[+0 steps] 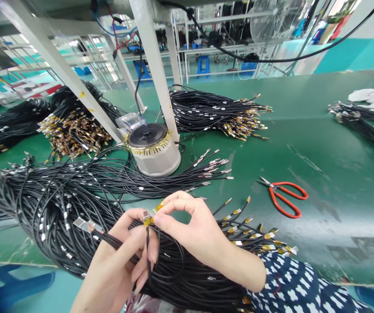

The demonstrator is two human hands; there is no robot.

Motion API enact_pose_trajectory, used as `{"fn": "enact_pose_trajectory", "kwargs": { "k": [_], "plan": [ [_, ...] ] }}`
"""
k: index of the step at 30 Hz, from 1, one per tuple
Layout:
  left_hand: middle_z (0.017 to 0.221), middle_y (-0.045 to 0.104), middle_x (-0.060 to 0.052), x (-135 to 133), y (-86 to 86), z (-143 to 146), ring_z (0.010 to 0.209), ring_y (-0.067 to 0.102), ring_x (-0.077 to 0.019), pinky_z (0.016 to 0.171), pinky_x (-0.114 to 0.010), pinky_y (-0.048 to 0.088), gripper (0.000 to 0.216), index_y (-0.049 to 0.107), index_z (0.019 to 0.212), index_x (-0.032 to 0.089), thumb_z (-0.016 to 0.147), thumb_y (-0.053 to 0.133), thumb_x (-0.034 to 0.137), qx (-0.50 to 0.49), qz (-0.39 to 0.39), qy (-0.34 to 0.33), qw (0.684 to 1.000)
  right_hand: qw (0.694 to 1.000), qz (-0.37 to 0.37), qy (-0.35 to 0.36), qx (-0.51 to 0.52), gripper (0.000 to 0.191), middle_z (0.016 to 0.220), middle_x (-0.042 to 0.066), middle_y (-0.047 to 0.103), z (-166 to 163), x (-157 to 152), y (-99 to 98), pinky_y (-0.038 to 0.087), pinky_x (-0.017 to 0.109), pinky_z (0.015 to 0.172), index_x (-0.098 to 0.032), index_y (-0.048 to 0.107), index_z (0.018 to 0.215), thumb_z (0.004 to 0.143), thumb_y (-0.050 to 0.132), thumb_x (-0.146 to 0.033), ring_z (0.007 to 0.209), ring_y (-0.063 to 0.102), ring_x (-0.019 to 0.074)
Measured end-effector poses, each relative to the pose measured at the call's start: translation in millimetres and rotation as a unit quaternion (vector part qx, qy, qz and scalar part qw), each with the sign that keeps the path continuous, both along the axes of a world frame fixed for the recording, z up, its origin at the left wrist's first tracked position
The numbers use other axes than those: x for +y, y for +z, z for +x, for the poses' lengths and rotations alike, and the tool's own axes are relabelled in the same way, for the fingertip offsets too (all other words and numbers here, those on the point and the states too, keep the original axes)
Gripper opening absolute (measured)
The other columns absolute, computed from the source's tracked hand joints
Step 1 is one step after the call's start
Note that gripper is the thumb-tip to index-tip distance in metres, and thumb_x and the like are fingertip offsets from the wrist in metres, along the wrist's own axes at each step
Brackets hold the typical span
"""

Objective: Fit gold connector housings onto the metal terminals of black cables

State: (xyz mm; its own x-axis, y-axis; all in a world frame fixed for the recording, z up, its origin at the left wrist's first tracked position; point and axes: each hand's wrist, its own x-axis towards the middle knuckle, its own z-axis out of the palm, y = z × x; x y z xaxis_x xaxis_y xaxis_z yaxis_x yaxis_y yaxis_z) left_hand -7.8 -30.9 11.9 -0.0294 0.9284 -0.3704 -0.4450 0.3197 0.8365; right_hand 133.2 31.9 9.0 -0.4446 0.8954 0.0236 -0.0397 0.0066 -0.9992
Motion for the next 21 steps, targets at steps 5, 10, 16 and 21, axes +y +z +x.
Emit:
{"fn": "enact_pose_trajectory", "kwargs": {
  "k": [5, 10, 16, 21],
  "plan": [
    [0.052, 0.062, 0.003, 2.1, -3.0, -4.9, 0.029, 0.037, -0.0035, 0.028, -0.015, 0.036, 0.027, 0.054, 0.074, 0.018, 0.072, 0.079, 0.026, -0.037, -0.045, -0.013, 0.998, 0.999, 0.029, -0.026, -0.031, 0.013, 0.086, 0.003, 0.063, -0.6, -0.3, 2.0, 0.039, 0.037, 0.090, -0.017, 0.070, 0.067, 0.079, 0.068, -0.019, 0.090, 0.059, 0.0187],
    [0.061, 0.065, 0.000, 2.3, -4.5, -7.2, 0.033, 0.040, -0.0018, 0.032, -0.014, 0.033, 0.018, 0.064, 0.069, 0.013, 0.075, 0.077, 0.025, -0.057, -0.063, -0.014, 0.996, 0.999, 0.028, -0.030, -0.027, 0.012, 0.086, 0.004, 0.066, -2.4, -0.1, 0.7, 0.043, 0.034, 0.087, -0.017, 0.072, 0.067, 0.079, 0.068, -0.018, 0.088, 0.061, 0.0176],
    [0.062, 0.063, -0.001, 1.9, -7.8, -6.8, 0.036, 0.036, -0.0015, 0.033, -0.014, 0.031, 0.019, 0.069, 0.070, 0.012, 0.081, 0.072, 0.027, -0.049, -0.050, -0.025, 0.997, 1.000, 0.012, -0.005, -0.006, 0.013, 0.083, 0.003, 0.067, -4.7, 1.9, -0.5, 0.045, 0.032, 0.085, -0.016, 0.071, 0.066, 0.079, 0.068, -0.015, 0.085, 0.062, 0.0157],
    [0.062, 0.062, 0.000, 4.9, -7.0, -5.9, 0.037, 0.034, -0.0014, 0.034, -0.014, 0.030, 0.020, 0.063, 0.069, 0.014, 0.076, 0.076, 0.028, -0.056, -0.051, -0.018, 0.997, 0.999, 0.037, -0.036, 0.013, 0.013, 0.088, 0.004, 0.065, -8.6, -1.5, -3.4, 0.044, 0.034, 0.090, -0.017, 0.068, 0.067, 0.079, 0.066, -0.013, 0.094, 0.061, 0.0172]
  ]
}}
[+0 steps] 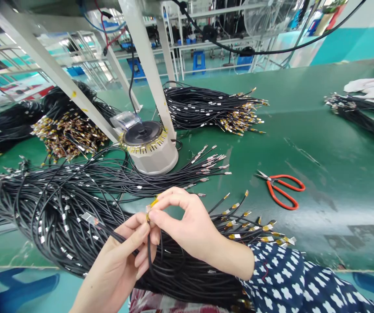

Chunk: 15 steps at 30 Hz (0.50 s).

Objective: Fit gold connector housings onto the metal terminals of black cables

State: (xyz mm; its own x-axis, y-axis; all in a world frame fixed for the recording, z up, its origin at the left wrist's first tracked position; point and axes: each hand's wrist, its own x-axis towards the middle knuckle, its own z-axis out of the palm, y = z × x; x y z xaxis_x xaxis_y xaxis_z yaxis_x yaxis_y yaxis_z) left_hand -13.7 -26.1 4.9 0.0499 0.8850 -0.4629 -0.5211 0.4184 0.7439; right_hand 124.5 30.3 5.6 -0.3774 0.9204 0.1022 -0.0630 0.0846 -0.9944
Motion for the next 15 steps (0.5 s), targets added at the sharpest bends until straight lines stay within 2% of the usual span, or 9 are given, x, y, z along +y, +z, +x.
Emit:
{"fn": "enact_pose_trajectory", "kwargs": {
  "k": [4, 6, 9, 12, 15],
  "plan": [
    [0.057, 0.059, 0.003, 1, 2.9, -1, 0.037, 0.032, -0.0008, 0.034, -0.012, 0.026, 0.023, 0.061, 0.067, 0.015, 0.070, 0.081, 0.025, 0.019, 0.010, 0.000, 1.000, 0.999, 0.020, -0.026, -0.005, 0.010, 0.091, 0.005, 0.063, 1, -3, 1.5, 0.044, 0.036, 0.091, -0.018, 0.068, 0.067, 0.076, 0.067, -0.013, 0.096, 0.060, 0.0188],
    [0.058, 0.063, 0.000, 0, 3.1, -2, 0.037, 0.032, -0.0009, 0.035, -0.013, 0.025, 0.023, 0.061, 0.065, 0.015, 0.072, 0.080, 0.025, 0.033, 0.018, -0.006, 0.999, 1.000, -0.003, -0.010, 0.002, 0.008, 0.091, 0.004, 0.064, 3, -1, 2.8, 0.043, 0.036, 0.093, -0.019, 0.070, 0.068, 0.074, 0.070, -0.014, 0.098, 0.060, 0.0190],
    [0.060, 0.068, -0.003, -2, 0.7, -4, 0.037, 0.032, -0.0004, 0.036, -0.013, 0.022, 0.020, 0.064, 0.066, 0.014, 0.073, 0.079, 0.024, 0.016, 0.024, -0.017, 0.999, 0.993, -0.091, 0.060, 0.041, 0.004, 0.088, 0.003, 0.065, 6, 5, 2.8, 0.045, 0.034, 0.091, -0.020, 0.074, 0.068, 0.072, 0.076, -0.020, 0.092, 0.061, 0.0172],
    [0.059, 0.069, -0.003, -3, -3.3, -5, 0.036, 0.029, 0.0003, 0.037, -0.013, 0.020, 0.017, 0.068, 0.067, 0.015, 0.072, 0.080, 0.026, -0.031, 0.033, -0.050, 0.998, 0.969, -0.178, 0.142, 0.092, 0.008, 0.089, 0.002, 0.065, 6, 11, 0.5, 0.049, 0.030, 0.084, -0.021, 0.076, 0.071, 0.068, 0.081, -0.026, 0.085, 0.062, 0.0148],
    [0.057, 0.068, -0.004, -1, -6.2, -8, 0.037, 0.027, 0.0001, 0.038, -0.015, 0.019, 0.020, 0.071, 0.066, 0.014, 0.070, 0.082, 0.030, -0.058, 0.040, -0.111, 0.991, 0.957, -0.197, 0.180, 0.117, 0.014, 0.092, 0.001, 0.063, 8, 14, -0.3, 0.048, 0.030, 0.087, -0.021, 0.075, 0.067, 0.064, 0.085, -0.030, 0.091, 0.061, 0.0151]
  ]
}}
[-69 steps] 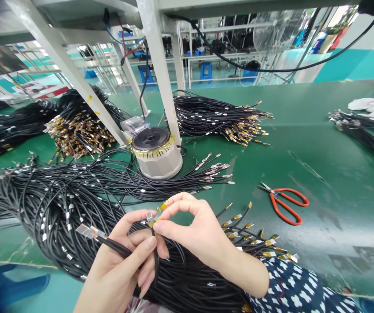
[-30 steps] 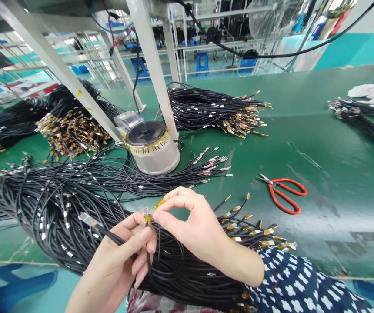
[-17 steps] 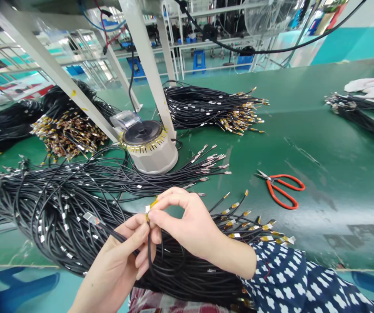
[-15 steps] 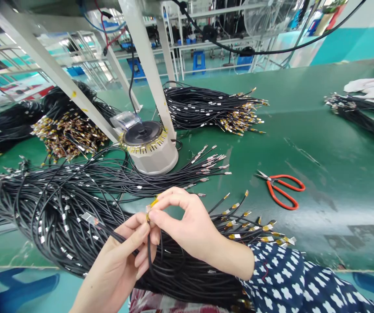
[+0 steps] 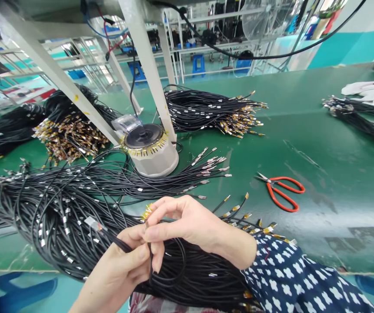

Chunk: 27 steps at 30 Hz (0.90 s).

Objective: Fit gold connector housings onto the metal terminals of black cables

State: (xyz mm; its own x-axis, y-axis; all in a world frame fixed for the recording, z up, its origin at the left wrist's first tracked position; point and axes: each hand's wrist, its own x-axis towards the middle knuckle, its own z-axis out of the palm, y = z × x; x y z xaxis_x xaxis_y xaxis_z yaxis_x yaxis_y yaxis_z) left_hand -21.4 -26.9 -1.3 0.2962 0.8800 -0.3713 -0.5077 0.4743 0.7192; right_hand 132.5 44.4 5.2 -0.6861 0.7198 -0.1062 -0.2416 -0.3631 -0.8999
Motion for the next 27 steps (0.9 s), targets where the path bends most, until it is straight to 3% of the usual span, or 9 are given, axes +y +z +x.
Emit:
{"fn": "enact_pose_trajectory", "kwargs": {
  "k": [3, 6, 8, 10, 12, 15, 18, 23, 27],
  "plan": [
    [0.055, 0.065, -0.005, 3, -1.6, -2, 0.037, 0.026, 0.0001, 0.038, -0.015, 0.018, 0.024, 0.071, 0.065, 0.012, 0.072, 0.080, 0.033, -0.023, -0.003, -0.036, 0.999, 0.997, 0.069, 0.036, 0.010, 0.008, 0.098, 0.002, 0.061, 9, 2, 5.7, 0.045, 0.033, 0.095, -0.022, 0.076, 0.070, 0.070, 0.081, -0.029, 0.101, 0.059, 0.0167],
    [0.047, 0.052, 0.003, 6, -1.4, -2, 0.036, 0.022, -0.0007, 0.037, -0.016, 0.018, 0.026, 0.071, 0.072, 0.014, 0.079, 0.073, 0.039, -0.057, -0.016, -0.037, 0.998, 0.975, 0.204, 0.086, -0.021, 0.005, 0.112, 0.005, 0.059, 22, 4, 16.6, 0.040, 0.036, 0.102, -0.021, 0.077, 0.078, 0.079, 0.073, -0.021, 0.117, 0.054, 0.0199],
    [0.049, 0.049, 0.004, 9, 0.6, 0, 0.036, 0.021, -0.0009, 0.036, -0.016, 0.017, 0.026, 0.070, 0.074, 0.014, 0.083, 0.069, 0.039, -0.049, -0.020, -0.051, 0.997, 0.953, 0.289, 0.049, -0.075, 0.008, 0.119, 0.006, 0.058, 26, 5, 22.4, 0.038, 0.035, 0.105, -0.022, 0.077, 0.085, 0.082, 0.070, -0.018, 0.123, 0.050, 0.0207],
    [0.056, 0.055, 0.000, 11, 3.3, 3, 0.036, 0.023, -0.0007, 0.035, -0.017, 0.016, 0.025, 0.068, 0.075, 0.013, 0.084, 0.067, 0.037, -0.020, -0.024, -0.076, 0.997, 0.933, 0.328, -0.035, -0.140, 0.010, 0.118, 0.006, 0.060, 23, 6, 24.9, 0.039, 0.035, 0.104, -0.022, 0.075, 0.087, 0.082, 0.069, -0.017, 0.120, 0.052, 0.0203],
    [0.058, 0.057, -0.001, 11, 5.3, 8, 0.035, 0.024, -0.0005, 0.035, -0.017, 0.015, 0.024, 0.068, 0.076, 0.013, 0.083, 0.069, 0.037, 0.008, -0.031, -0.098, 0.995, 0.922, 0.324, -0.100, -0.185, 0.009, 0.112, 0.005, 0.063, 13, 5, 24.9, 0.041, 0.036, 0.102, -0.022, 0.074, 0.086, 0.079, 0.072, -0.018, 0.113, 0.056, 0.0203],
    [0.055, 0.051, 0.003, 9, 5.2, 14, 0.035, 0.024, -0.0002, 0.035, -0.017, 0.015, 0.025, 0.067, 0.075, 0.013, 0.081, 0.071, 0.037, 0.038, -0.040, -0.117, 0.992, 0.924, 0.301, -0.133, -0.197, 0.012, 0.108, 0.003, 0.063, -5, 2, 23.9, 0.042, 0.036, 0.099, -0.023, 0.074, 0.084, 0.072, 0.078, -0.022, 0.106, 0.059, 0.0201],
    [0.054, 0.049, 0.004, 5, 3.7, 17, 0.035, 0.026, -0.0006, 0.034, -0.016, 0.018, 0.025, 0.066, 0.075, 0.014, 0.078, 0.074, 0.037, 0.022, -0.035, -0.106, 0.994, 0.919, 0.300, -0.166, -0.192, 0.003, 0.104, 0.002, 0.063, -11, 1, 23.6, 0.043, 0.034, 0.096, -0.022, 0.073, 0.074, 0.074, 0.076, -0.022, 0.102, 0.060, 0.0185],
    [0.064, 0.060, -0.002, 3, 8.7, 10, 0.050, 0.055, -0.0117, 0.049, -0.024, 0.046, 0.023, 0.067, 0.078, 0.016, 0.079, 0.072, 0.038, 0.031, 0.008, 0.038, 0.999, 0.923, 0.298, -0.136, -0.203, 0.007, 0.107, 0.003, 0.063, 2, 3, 18.9, 0.041, 0.035, 0.097, -0.020, 0.070, 0.072, 0.079, 0.071, -0.020, 0.105, 0.059, 0.0189],
    [0.062, 0.063, -0.001, 3, 13.5, 5, 0.054, 0.053, -0.0105, 0.054, -0.021, 0.043, 0.018, 0.069, 0.074, 0.014, 0.074, 0.078, 0.030, 0.125, 0.020, 0.101, 0.987, 0.929, 0.284, -0.121, -0.205, 0.007, 0.107, 0.003, 0.063, 8, 0, 13.5, 0.041, 0.035, 0.097, -0.020, 0.070, 0.073, 0.079, 0.072, -0.023, 0.105, 0.059, 0.0187]
  ]
}}
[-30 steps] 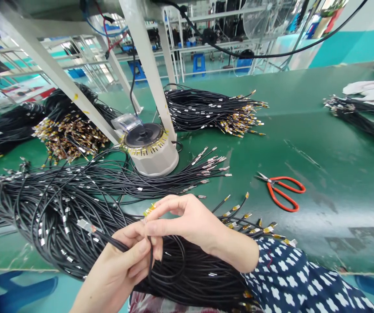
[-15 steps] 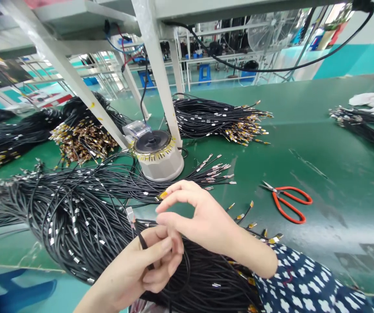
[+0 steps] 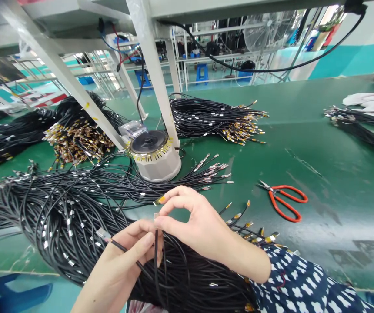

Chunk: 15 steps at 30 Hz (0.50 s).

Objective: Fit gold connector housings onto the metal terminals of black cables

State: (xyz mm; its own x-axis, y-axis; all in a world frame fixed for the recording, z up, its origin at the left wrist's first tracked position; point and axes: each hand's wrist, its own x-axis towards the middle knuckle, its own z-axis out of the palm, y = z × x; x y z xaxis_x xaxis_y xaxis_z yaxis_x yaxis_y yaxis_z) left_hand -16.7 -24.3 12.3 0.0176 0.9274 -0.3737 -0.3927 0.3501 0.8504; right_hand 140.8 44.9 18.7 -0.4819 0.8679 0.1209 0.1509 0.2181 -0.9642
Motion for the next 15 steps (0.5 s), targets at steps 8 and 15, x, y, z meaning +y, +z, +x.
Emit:
{"fn": "enact_pose_trajectory", "kwargs": {
  "k": [8, 15],
  "plan": [
    [0.058, 0.069, -0.007, -4.0, 4.3, 2.2, 0.042, 0.039, -0.0041, 0.044, -0.016, 0.023, 0.021, 0.069, 0.077, 0.013, 0.070, 0.080, 0.029, 0.055, -0.038, 0.026, 0.997, 0.999, -0.033, 0.001, 0.017, 0.012, 0.104, 0.005, 0.066, -2.0, -3.5, -2.8, 0.041, 0.035, 0.097, -0.020, 0.073, 0.075, 0.084, 0.066, -0.022, 0.106, 0.060, 0.0187],
    [0.052, 0.066, -0.003, -4.2, 1.7, 2.0, 0.042, 0.039, -0.0057, 0.043, -0.018, 0.024, 0.020, 0.071, 0.077, 0.014, 0.069, 0.081, 0.030, 0.049, -0.036, 0.014, 0.998, 0.998, -0.044, -0.017, 0.039, 0.008, 0.098, 0.004, 0.068, -2.8, -4.0, -3.3, 0.041, 0.036, 0.099, -0.020, 0.072, 0.072, 0.080, 0.070, -0.022, 0.107, 0.060, 0.0206]
  ]
}}
